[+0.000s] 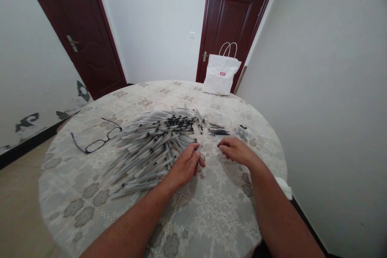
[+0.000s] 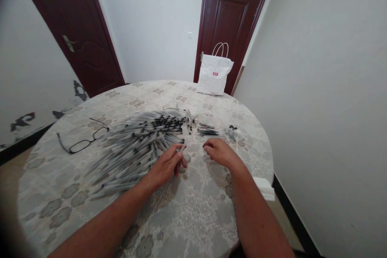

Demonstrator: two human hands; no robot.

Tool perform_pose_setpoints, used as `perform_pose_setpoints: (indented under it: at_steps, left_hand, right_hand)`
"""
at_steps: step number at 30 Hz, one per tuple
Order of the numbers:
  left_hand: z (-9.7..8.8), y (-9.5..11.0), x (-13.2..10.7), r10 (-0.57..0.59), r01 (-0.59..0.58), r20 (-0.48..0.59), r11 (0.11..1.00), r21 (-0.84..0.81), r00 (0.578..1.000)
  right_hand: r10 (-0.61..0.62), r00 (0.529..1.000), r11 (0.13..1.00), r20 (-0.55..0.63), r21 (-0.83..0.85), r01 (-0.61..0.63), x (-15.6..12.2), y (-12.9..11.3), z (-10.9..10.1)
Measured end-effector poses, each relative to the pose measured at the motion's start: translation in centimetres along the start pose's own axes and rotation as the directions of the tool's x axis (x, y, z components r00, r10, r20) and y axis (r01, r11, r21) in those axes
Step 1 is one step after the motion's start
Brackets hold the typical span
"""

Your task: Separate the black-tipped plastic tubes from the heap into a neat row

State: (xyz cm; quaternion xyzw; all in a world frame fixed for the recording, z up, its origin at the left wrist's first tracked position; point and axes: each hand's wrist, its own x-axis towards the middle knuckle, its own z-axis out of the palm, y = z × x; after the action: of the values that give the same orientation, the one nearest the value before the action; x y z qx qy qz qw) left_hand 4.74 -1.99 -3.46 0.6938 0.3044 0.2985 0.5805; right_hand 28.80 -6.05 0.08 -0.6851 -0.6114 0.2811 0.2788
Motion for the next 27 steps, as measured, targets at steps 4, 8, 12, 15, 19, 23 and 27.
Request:
perform_pose_setpoints:
  at_steps: [4, 8, 12, 15, 19, 23, 27]
  left_hand:
    - [0.1, 0.2, -0.1, 0.006, -0.006, -0.010, 1.000, -0.029, 1.000]
    - [0.1, 0.6, 0.0, 0.011, -0.010, -0.058, 1.000, 0.004, 0.998]
    - [-0.1, 1.1, 0.0, 0.016, -0.012, -0.170, 1.000, 0.026, 0.985]
    - [-0.2, 1.3, 0.0, 0.042, -0.040, -0.206, 0.999, 0.013, 0.978]
    - [-0.3, 1.3, -0.1, 0.111, -0.105, -0.163, 0.994, 0.043, 0.980]
    - [-0.3, 1.4, 0.0, 0.149, -0.141, -0.141, 0.988, 0.064, 0.979]
    - [-0.5, 1.6, 0.0, 0.127, -0.106, -0.175, 0.986, 0.127, 0.976]
  right_hand:
    - [0.043, 0.999, 0.999, -0.031, -0.018, -0.043, 2.5, 0.1, -1.5]
    - [0.007, 0.891, 0.998, -0.455, 0.063, 0.025, 5.8, -0.5, -4.8]
    - [0.016, 0.824, 0.989, -0.566, 0.129, 0.069, 5.5, -1.4, -5.2]
    - [0.020, 0.912, 0.945, -0.409, 0.307, 0.117, 2.7, -2.0, -2.8]
    - [-0.080, 0.994, 0.849, -0.072, 0.517, 0.106, -1.0, -3.2, 1.8]
    - [-0.142, 0.987, 0.805, -0.072, 0.572, 0.157, -1.8, -4.3, 5.0]
    - [-0.156, 0.977, 0.785, -0.145, 0.582, 0.212, -1.3, -4.5, 5.2]
